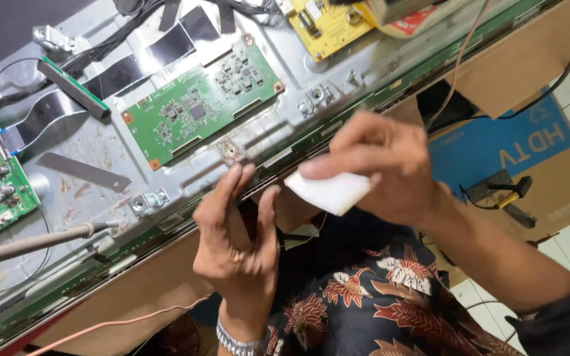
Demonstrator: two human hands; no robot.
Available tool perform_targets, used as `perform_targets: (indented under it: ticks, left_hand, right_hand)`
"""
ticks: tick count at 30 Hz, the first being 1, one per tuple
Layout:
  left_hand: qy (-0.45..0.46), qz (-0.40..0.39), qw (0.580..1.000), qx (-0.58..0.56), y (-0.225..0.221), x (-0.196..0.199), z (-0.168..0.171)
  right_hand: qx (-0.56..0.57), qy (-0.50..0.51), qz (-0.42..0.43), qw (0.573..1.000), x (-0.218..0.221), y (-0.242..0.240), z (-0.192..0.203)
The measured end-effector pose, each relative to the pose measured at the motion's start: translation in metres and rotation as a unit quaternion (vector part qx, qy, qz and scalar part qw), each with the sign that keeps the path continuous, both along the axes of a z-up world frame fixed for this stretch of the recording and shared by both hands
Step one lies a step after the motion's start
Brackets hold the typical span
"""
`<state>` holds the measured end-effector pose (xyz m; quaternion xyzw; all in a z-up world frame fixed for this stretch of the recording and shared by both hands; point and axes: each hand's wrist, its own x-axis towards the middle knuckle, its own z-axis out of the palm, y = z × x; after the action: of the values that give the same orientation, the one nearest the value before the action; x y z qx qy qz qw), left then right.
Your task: Preparing a ribbon cable by removing a protective strip and inserting it into a connector on a television's circuit board.
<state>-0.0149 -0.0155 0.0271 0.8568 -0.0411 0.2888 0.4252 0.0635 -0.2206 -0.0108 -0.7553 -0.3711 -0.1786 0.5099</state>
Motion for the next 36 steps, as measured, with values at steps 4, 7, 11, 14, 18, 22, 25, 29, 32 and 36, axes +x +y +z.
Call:
perform_targets:
  ticks: [4,7,11,14,18,22,25,29,32,36]
  left_hand:
    - [0.185,0.003,0.922,-0.341,-0.020,-0.026,0.015]
    - [0.275,-0.001,0.841,-0.466,-0.020,-0.041,0.004]
    - [0.329,0.005,0.818,-0.471,-0.012,-0.046,-0.007]
    - [0.341,0.002,0.799,-0.496,-0.009,-0.046,-0.011]
    - [0.347,-0.004,0.777,-0.525,-0.008,-0.044,-0.015]
    - [0.364,0.006,0.760,-0.538,-0.008,-0.042,-0.017]
    - [0.373,0.013,0.764,-0.526,-0.009,-0.039,-0.017]
    - [0.354,0.028,0.758,-0.547,-0.013,-0.039,-0.023]
    - [0.354,0.056,0.768,-0.531,-0.016,-0.036,-0.021]
    - [0.309,0.109,0.882,-0.338,-0.019,-0.033,-0.007]
  right_hand:
    - [0.027,-0.105,0.028,0.994,-0.028,0.003,-0.001]
    - [-0.032,-0.161,0.012,0.986,-0.041,0.003,-0.025]
    - [-0.074,-0.192,0.013,0.979,-0.046,0.001,-0.042]
    - [-0.091,-0.201,0.021,0.975,-0.044,0.003,-0.046]
    - [-0.091,-0.203,0.019,0.975,-0.043,0.005,-0.049]
    - [-0.097,-0.205,0.021,0.974,-0.040,0.004,-0.048]
    - [-0.100,-0.213,0.024,0.972,-0.037,0.002,-0.046]
    - [-0.137,-0.236,0.049,0.961,-0.033,-0.002,-0.045]
    - [-0.124,-0.228,0.072,0.963,-0.031,0.002,-0.032]
    - [-0.068,-0.093,0.080,0.990,-0.036,-0.003,-0.007]
